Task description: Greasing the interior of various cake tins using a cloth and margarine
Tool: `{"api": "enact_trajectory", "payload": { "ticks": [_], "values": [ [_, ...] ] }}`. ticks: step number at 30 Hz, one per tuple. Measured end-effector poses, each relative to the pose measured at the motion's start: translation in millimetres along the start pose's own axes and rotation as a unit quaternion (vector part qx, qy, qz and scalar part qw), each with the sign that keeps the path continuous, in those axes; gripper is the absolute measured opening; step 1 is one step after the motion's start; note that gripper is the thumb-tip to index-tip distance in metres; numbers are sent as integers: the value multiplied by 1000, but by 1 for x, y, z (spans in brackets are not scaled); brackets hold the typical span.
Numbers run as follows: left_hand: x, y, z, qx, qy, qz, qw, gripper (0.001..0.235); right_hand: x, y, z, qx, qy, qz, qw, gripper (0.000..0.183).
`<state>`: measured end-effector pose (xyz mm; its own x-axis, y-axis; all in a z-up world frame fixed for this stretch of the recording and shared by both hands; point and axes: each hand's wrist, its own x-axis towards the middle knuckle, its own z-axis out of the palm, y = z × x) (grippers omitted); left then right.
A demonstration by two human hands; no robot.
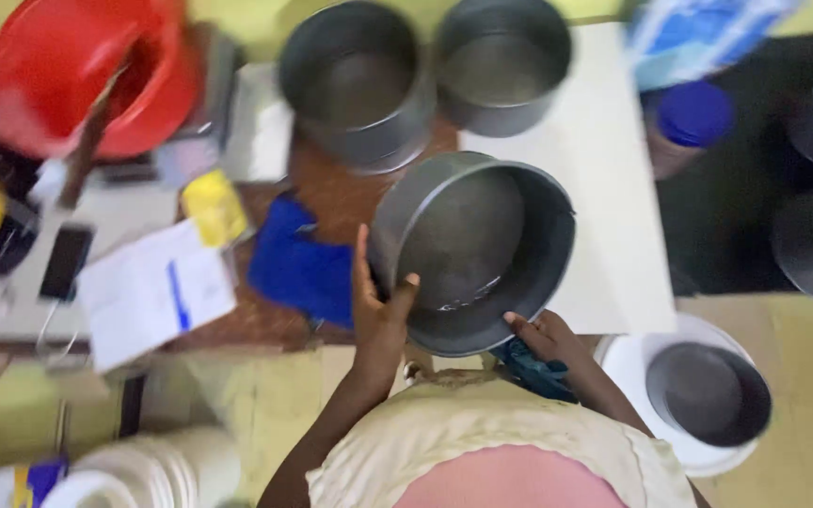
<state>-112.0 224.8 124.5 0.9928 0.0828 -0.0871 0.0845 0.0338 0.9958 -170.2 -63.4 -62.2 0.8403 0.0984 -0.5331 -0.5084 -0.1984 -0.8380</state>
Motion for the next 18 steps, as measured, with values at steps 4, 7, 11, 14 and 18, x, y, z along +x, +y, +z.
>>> {"api": "enact_trajectory", "payload": {
  "ticks": [4, 7, 11, 14, 18],
  "values": [
    [-9, -21, -87, -5, 150, 140, 979, 98, 1, -63, 45, 9, -88, -113, 990, 29],
    [-12, -16, -131, 121, 228, 266, 929, 94, 27, -23, 46, 5, -111, -115, 987, 31],
    [-7, -9, -177, 356, 279, 395, 799, 98, 18, -12, 45, -24, -74, -104, 992, 35],
    [-1, -17, -198, 422, 263, 391, 774, 101, 1, -22, 46, -6, -50, -107, 993, 38],
    [7, -53, -223, 438, 227, 378, 784, 105, -25, -55, 45, -4, -38, -100, 994, 39]
  ]
}}
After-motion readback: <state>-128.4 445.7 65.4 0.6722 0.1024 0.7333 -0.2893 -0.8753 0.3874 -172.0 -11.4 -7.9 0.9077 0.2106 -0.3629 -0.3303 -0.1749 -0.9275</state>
